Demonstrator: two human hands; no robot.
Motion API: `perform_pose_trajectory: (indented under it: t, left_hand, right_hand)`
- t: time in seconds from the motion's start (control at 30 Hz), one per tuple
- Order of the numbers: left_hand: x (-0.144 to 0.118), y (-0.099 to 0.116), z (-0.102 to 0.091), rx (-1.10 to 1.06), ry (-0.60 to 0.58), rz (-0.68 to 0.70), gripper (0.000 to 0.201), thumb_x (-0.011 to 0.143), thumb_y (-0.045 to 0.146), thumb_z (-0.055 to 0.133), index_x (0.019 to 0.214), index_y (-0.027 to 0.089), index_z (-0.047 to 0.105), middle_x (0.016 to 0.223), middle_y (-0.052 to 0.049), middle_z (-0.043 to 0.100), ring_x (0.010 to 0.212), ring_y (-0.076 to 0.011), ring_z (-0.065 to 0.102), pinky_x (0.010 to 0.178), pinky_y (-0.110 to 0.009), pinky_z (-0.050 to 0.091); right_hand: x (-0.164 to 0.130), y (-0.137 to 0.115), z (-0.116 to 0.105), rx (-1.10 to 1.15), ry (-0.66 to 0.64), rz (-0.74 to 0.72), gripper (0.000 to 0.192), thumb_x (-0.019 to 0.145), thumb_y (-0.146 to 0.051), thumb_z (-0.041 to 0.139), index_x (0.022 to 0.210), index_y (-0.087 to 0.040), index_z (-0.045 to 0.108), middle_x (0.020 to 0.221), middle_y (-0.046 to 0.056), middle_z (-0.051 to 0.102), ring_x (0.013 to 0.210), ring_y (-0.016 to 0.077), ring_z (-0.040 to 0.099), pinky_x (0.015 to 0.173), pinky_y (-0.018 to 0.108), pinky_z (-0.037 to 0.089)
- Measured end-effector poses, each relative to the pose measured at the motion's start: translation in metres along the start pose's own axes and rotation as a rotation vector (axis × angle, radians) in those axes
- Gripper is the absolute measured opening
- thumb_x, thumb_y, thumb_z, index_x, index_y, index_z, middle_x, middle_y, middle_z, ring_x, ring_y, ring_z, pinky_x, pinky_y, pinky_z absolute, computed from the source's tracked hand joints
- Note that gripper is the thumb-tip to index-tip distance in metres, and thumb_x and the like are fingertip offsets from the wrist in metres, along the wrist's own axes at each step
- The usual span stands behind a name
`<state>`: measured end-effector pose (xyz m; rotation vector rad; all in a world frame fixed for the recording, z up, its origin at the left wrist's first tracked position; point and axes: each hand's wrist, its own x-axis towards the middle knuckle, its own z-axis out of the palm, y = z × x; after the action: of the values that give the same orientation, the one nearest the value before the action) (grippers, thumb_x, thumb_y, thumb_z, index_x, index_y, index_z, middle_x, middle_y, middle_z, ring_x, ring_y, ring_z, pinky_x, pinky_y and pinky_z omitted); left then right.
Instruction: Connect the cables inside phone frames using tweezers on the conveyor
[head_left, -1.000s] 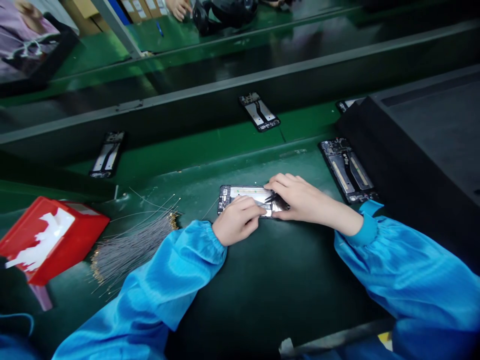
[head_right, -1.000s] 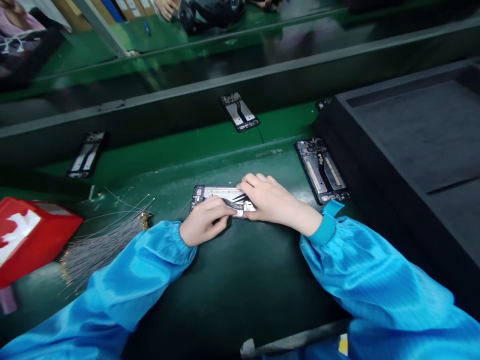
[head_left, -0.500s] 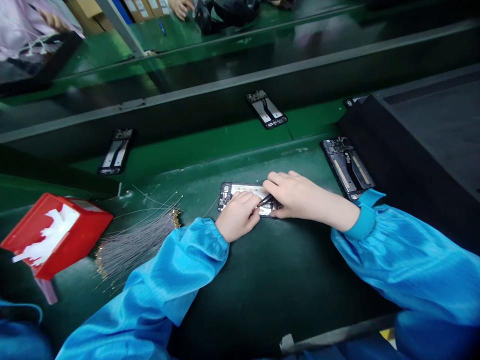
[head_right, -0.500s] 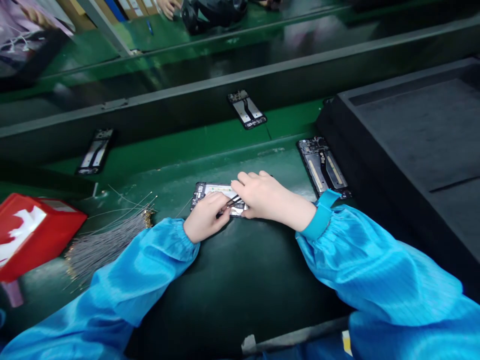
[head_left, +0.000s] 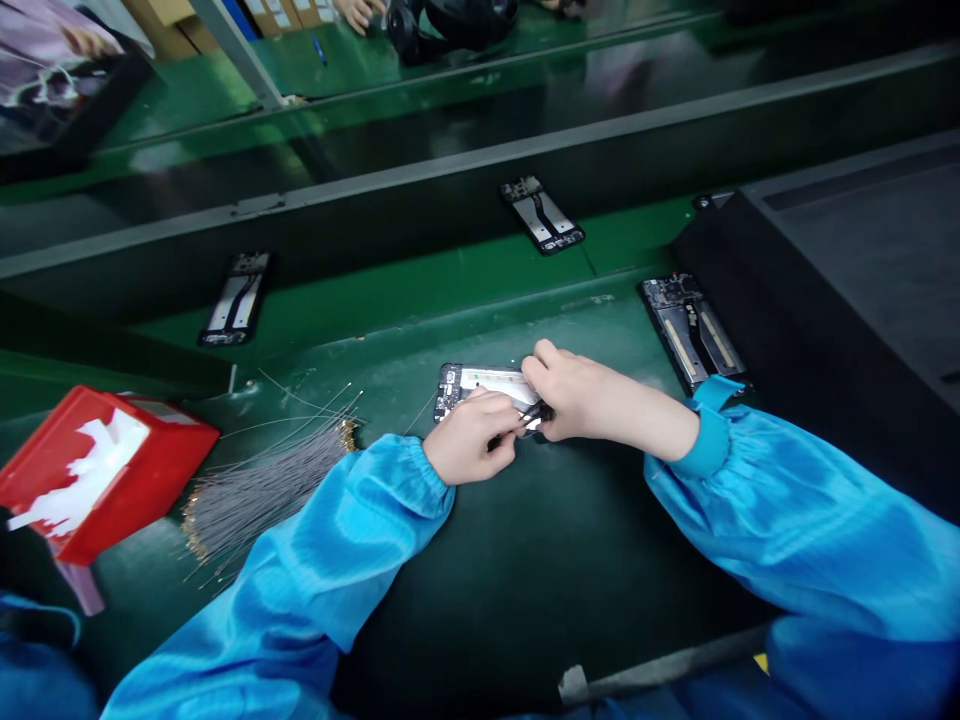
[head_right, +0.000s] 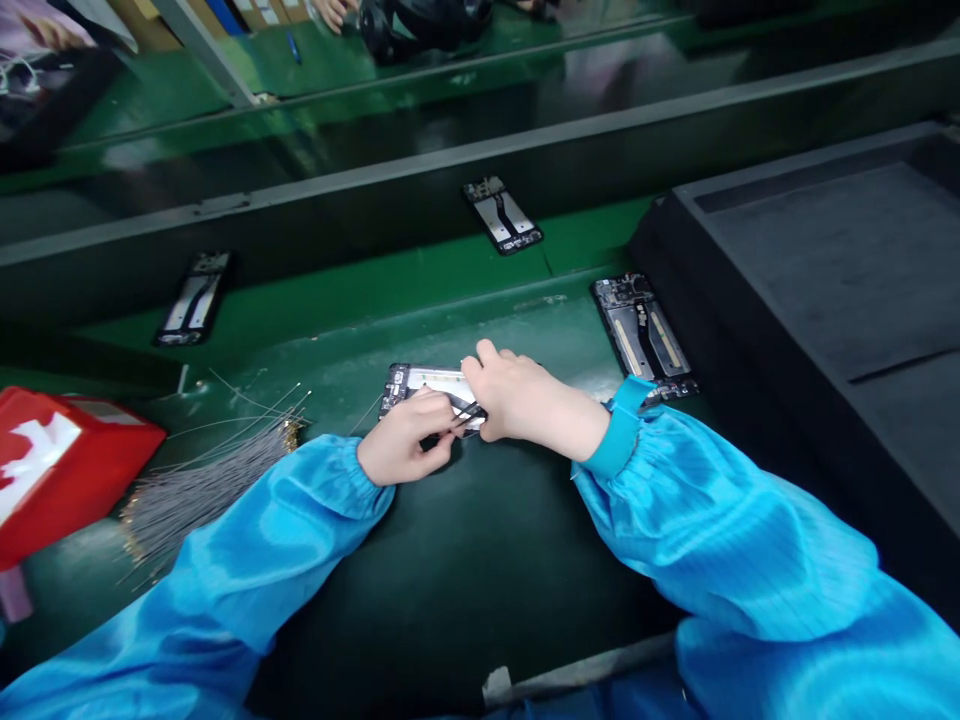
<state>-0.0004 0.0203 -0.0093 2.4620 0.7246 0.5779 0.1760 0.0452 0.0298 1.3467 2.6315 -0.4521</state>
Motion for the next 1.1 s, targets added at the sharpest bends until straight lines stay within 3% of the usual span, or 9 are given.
perform_pose_trajectory:
  t: [0.13, 0.23, 0.33, 0.43, 0.5, 0.6, 0.77, 0.93, 1.1]
  left_hand:
    - [-0.003, 0.003, -0.007, 0.051, 0.07, -0.006, 0.017, 0.072, 0.012, 0.04, 0.079, 0.016, 0.055, 0.071, -0.003, 0.054, 0.071, -0.0146, 0.049, 0.071, -0.029, 0.039]
    - [-0.011, 0.0, -0.03, 0.216, 0.116, -0.137, 0.016, 0.075, 0.015, 0.042, 0.085, 0.016, 0.054, 0.08, -0.005, 0.054, 0.08, -0.0176, 0.049, 0.074, -0.033, 0.039]
    - [-0.023, -0.011, -0.06, 0.374, -0.012, -0.407, 0.02, 0.074, 0.026, 0.05, 0.091, 0.015, 0.05, 0.087, -0.006, 0.051, 0.083, -0.0199, 0.048, 0.075, -0.035, 0.042]
    - [-0.033, -0.017, -0.074, 0.48, -0.186, -0.597, 0.029, 0.072, 0.029, 0.053, 0.096, 0.013, 0.048, 0.09, -0.007, 0.049, 0.085, -0.0205, 0.049, 0.076, -0.034, 0.044]
    - [-0.034, -0.015, -0.07, 0.586, -0.257, -0.648, 0.025, 0.072, 0.019, 0.05, 0.097, 0.013, 0.049, 0.093, -0.008, 0.05, 0.087, -0.0206, 0.049, 0.076, -0.033, 0.044]
    - [-0.027, -0.007, -0.053, 0.795, -0.257, -0.713, 0.02, 0.073, 0.01, 0.044, 0.091, 0.011, 0.052, 0.09, -0.011, 0.052, 0.085, -0.0233, 0.051, 0.069, -0.033, 0.046]
    - [-0.019, -0.003, -0.035, 0.931, -0.183, -0.73, 0.026, 0.077, -0.001, 0.034, 0.084, 0.012, 0.055, 0.081, -0.01, 0.056, 0.077, -0.0225, 0.055, 0.064, -0.034, 0.046]
    - [-0.022, -0.012, -0.035, 0.909, -0.179, -0.711, 0.027, 0.075, -0.003, 0.036, 0.083, 0.013, 0.056, 0.08, -0.009, 0.057, 0.076, -0.0227, 0.057, 0.063, -0.033, 0.046]
    - [-0.02, -0.015, -0.033, 0.883, -0.129, -0.65, 0.029, 0.072, -0.003, 0.036, 0.083, 0.015, 0.055, 0.081, -0.007, 0.057, 0.076, -0.022, 0.057, 0.066, -0.034, 0.045]
  right_hand:
    - [-0.009, 0.008, 0.003, 0.202, 0.088, -0.037, 0.032, 0.068, -0.027, 0.061, 0.093, -0.017, 0.044, 0.093, 0.006, 0.045, 0.071, 0.0166, 0.049, 0.059, 0.028, 0.04]
    - [-0.021, 0.015, 0.011, 0.233, 0.22, -0.075, 0.035, 0.074, -0.036, 0.057, 0.102, -0.018, 0.045, 0.099, 0.008, 0.048, 0.086, 0.0209, 0.048, 0.073, 0.032, 0.04]
    - [-0.029, 0.02, 0.018, 0.115, 0.256, -0.113, 0.053, 0.07, -0.045, 0.061, 0.112, -0.018, 0.045, 0.106, 0.01, 0.049, 0.093, 0.0263, 0.044, 0.078, 0.039, 0.037]
    - [-0.022, 0.026, 0.019, 0.043, 0.29, -0.127, 0.059, 0.067, -0.04, 0.063, 0.118, -0.017, 0.044, 0.106, 0.011, 0.053, 0.091, 0.0267, 0.044, 0.076, 0.038, 0.036]
    - [-0.005, 0.031, 0.015, 0.015, 0.341, -0.129, 0.059, 0.067, -0.036, 0.063, 0.119, -0.016, 0.043, 0.106, 0.011, 0.055, 0.09, 0.0262, 0.044, 0.075, 0.038, 0.036]
    - [0.036, 0.04, 0.003, -0.046, 0.43, -0.097, 0.057, 0.068, -0.038, 0.062, 0.118, -0.017, 0.044, 0.11, 0.011, 0.055, 0.091, 0.0254, 0.044, 0.076, 0.037, 0.035]
    - [0.098, 0.064, -0.022, -0.204, 0.575, 0.199, 0.039, 0.078, -0.032, 0.054, 0.114, -0.018, 0.047, 0.113, 0.014, 0.051, 0.101, 0.0252, 0.043, 0.081, 0.037, 0.035]
    - [0.109, 0.109, -0.027, -0.225, 0.642, 0.562, 0.039, 0.079, -0.037, 0.051, 0.104, -0.007, 0.049, 0.105, 0.026, 0.051, 0.089, 0.0277, 0.051, 0.068, 0.038, 0.039]
    - [0.1, 0.131, -0.028, -0.224, 0.626, 0.639, 0.038, 0.075, -0.044, 0.054, 0.095, -0.011, 0.056, 0.084, 0.018, 0.059, 0.08, 0.0259, 0.055, 0.057, 0.03, 0.039]
